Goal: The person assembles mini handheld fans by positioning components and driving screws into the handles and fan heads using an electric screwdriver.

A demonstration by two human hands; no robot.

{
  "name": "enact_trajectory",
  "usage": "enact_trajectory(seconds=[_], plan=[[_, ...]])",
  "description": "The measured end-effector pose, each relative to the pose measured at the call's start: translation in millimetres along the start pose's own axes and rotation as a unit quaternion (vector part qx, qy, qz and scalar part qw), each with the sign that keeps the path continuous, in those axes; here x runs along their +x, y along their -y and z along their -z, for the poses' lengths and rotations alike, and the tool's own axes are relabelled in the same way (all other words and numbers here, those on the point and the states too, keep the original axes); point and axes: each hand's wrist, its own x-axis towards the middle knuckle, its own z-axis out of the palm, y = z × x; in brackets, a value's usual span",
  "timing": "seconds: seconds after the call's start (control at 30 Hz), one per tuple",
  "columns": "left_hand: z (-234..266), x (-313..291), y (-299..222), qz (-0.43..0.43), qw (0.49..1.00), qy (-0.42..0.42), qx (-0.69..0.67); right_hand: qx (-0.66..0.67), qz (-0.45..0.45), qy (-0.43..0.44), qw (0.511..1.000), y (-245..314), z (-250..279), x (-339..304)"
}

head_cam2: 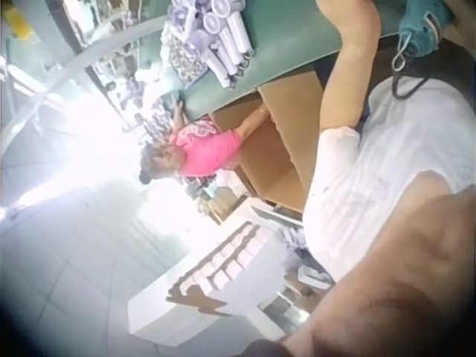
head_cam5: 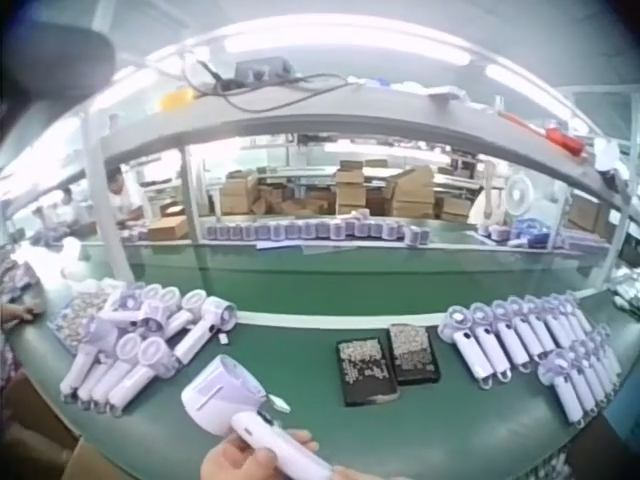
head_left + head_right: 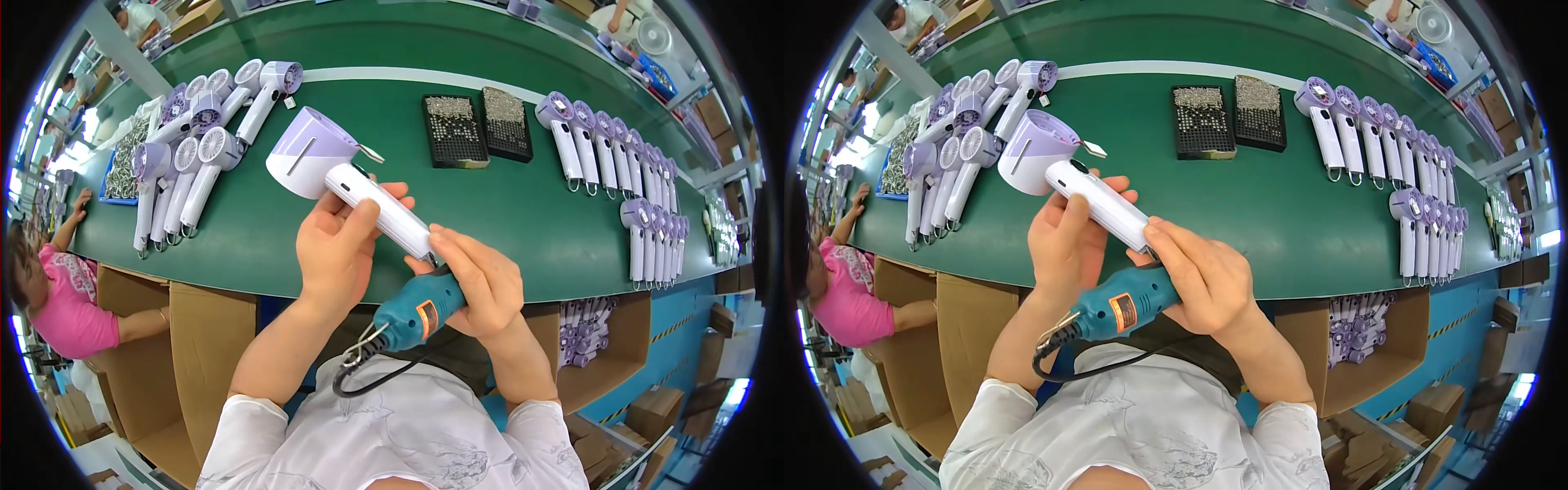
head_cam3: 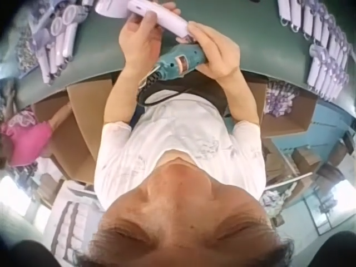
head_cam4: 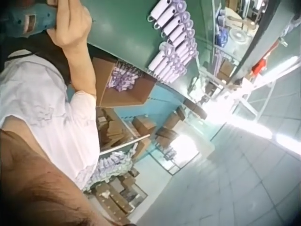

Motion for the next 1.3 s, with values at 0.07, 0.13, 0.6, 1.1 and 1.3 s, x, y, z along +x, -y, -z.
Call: enact_trajectory(seconds=[0.07,0.13,0.6,1.1,1.3], plan=[[9.5,1.5,2.4,-0.021,0.998,0.047,-0.024,0.010,-0.012,0.007,1.000,3.9,5.0,6.3],[20.0,5.8,5.0,-0.067,0.986,0.144,0.044,0.026,-0.021,0.001,0.999,4.8,5.5,10.8],[3.7,43.0,-17.1,0.054,0.978,0.148,0.135,0.052,-0.120,0.024,0.991,-9.9,17.1,30.0],[26.4,129.2,-0.8,0.219,0.897,0.082,0.376,0.353,-0.295,-0.223,0.859,-147.9,8.0,124.8],[27.0,122.7,-1.8,0.202,0.892,0.088,0.396,0.321,-0.327,-0.269,0.847,-159.4,-21.0,97.9]])
